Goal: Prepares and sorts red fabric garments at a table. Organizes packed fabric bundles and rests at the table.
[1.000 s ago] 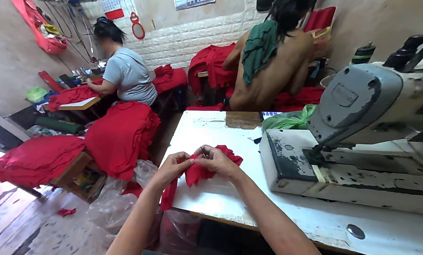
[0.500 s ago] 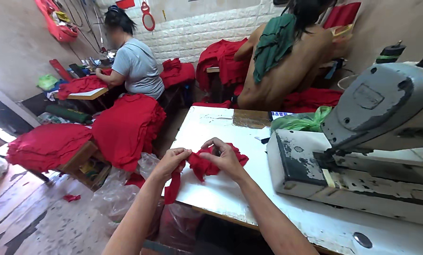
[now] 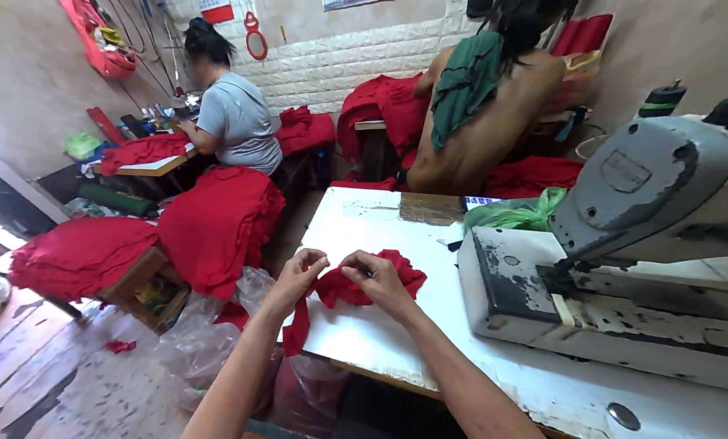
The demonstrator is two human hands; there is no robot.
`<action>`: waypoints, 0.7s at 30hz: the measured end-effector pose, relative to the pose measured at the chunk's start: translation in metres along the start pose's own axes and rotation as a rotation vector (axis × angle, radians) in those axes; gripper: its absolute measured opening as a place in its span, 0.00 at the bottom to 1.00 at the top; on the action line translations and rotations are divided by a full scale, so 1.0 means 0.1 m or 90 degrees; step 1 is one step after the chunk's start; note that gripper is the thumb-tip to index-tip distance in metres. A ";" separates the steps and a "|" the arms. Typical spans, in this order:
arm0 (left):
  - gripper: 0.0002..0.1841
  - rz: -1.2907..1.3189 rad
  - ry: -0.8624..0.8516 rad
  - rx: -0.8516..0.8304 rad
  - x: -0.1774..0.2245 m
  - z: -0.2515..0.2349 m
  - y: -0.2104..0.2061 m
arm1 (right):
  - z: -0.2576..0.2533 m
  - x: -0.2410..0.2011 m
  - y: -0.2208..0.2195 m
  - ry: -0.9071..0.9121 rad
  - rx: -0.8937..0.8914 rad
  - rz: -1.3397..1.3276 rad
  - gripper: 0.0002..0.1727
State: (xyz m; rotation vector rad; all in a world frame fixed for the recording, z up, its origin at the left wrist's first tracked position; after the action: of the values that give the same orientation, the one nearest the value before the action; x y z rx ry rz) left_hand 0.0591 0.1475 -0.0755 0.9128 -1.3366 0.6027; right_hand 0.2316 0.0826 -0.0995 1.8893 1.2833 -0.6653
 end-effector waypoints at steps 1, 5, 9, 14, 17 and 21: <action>0.11 0.012 -0.011 -0.031 0.02 0.01 -0.02 | 0.00 0.00 0.00 0.016 0.010 -0.004 0.10; 0.11 0.045 -0.020 -0.195 0.09 0.03 -0.07 | 0.00 0.04 -0.01 0.091 0.058 -0.049 0.08; 0.08 0.010 -0.017 -0.171 0.12 0.01 -0.02 | 0.00 0.08 0.01 0.021 0.079 -0.054 0.09; 0.06 0.003 -0.055 -0.024 0.14 0.01 0.07 | -0.01 0.12 -0.09 -0.213 -0.106 -0.094 0.24; 0.06 -0.120 -0.111 0.054 0.14 0.01 0.15 | -0.01 0.09 -0.11 -0.199 -0.114 -0.061 0.12; 0.10 -0.332 -0.127 0.130 0.14 0.04 0.28 | -0.03 0.06 0.03 -0.241 -0.093 0.112 0.14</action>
State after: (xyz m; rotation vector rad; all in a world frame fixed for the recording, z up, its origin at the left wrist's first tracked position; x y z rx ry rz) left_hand 0.0361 0.1579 -0.0561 1.4578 -1.1544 0.2469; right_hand 0.2367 0.0875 -0.1014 1.6376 0.8895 -0.7706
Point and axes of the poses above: each hand's wrist, its own z-axis away from the middle knuckle, its own y-axis out of the back of the hand, x = y × z, the point moved 3 cm from there along -z, towards the middle knuckle, and after that the axes turned 1 degree about -x, right-handed, at the moved point
